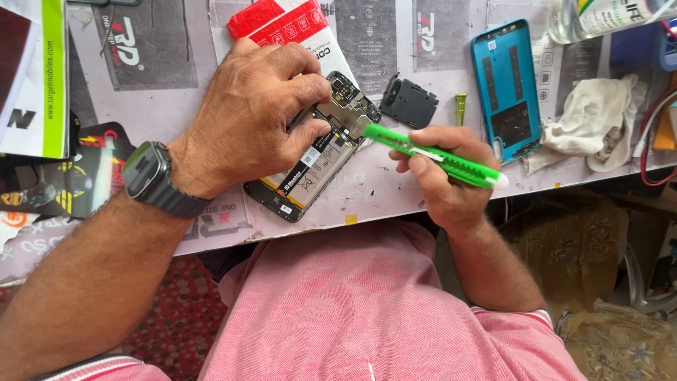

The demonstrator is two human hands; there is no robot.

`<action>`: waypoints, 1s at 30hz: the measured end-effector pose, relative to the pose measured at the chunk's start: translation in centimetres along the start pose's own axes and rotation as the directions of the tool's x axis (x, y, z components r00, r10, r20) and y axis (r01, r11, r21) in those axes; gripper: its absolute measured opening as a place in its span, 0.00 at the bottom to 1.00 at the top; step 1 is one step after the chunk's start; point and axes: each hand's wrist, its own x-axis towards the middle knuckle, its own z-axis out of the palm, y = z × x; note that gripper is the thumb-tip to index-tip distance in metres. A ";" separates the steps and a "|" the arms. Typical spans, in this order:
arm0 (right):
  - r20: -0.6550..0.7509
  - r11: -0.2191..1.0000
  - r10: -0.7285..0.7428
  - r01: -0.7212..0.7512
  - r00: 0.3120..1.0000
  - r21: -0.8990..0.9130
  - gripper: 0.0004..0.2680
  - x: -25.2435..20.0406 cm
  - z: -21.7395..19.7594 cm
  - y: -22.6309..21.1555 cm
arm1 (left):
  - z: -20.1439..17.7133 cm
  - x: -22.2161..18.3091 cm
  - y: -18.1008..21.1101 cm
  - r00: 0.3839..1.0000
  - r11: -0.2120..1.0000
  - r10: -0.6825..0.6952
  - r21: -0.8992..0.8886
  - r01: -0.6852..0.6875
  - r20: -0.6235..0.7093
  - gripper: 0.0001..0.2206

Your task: The person disassembles a smartphone by removing the back cover and detaching internal components. They use a green utility knife to pry open the casing and disconnect the battery and camera modules. The person then reassembles the phone by reconnecting the components and snapping the back cover back into place.

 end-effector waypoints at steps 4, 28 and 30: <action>-0.015 0.999 0.006 -0.007 1.000 -0.033 0.07 0.1 -0.1 0.9 | -0.1 0.1 0.0 1.000 0.999 -0.017 -0.032 0.018 0.019 0.13; 0.018 0.893 0.236 -0.224 0.972 0.391 0.08 0.6 -0.3 1.4 | 0.0 0.2 0.0 1.000 0.999 -0.003 -0.041 0.004 0.025 0.09; 0.000 0.935 0.201 -0.191 0.980 0.298 0.07 0.3 -0.1 1.4 | 0.0 0.2 0.1 1.000 0.998 -0.012 -0.056 0.013 0.027 0.10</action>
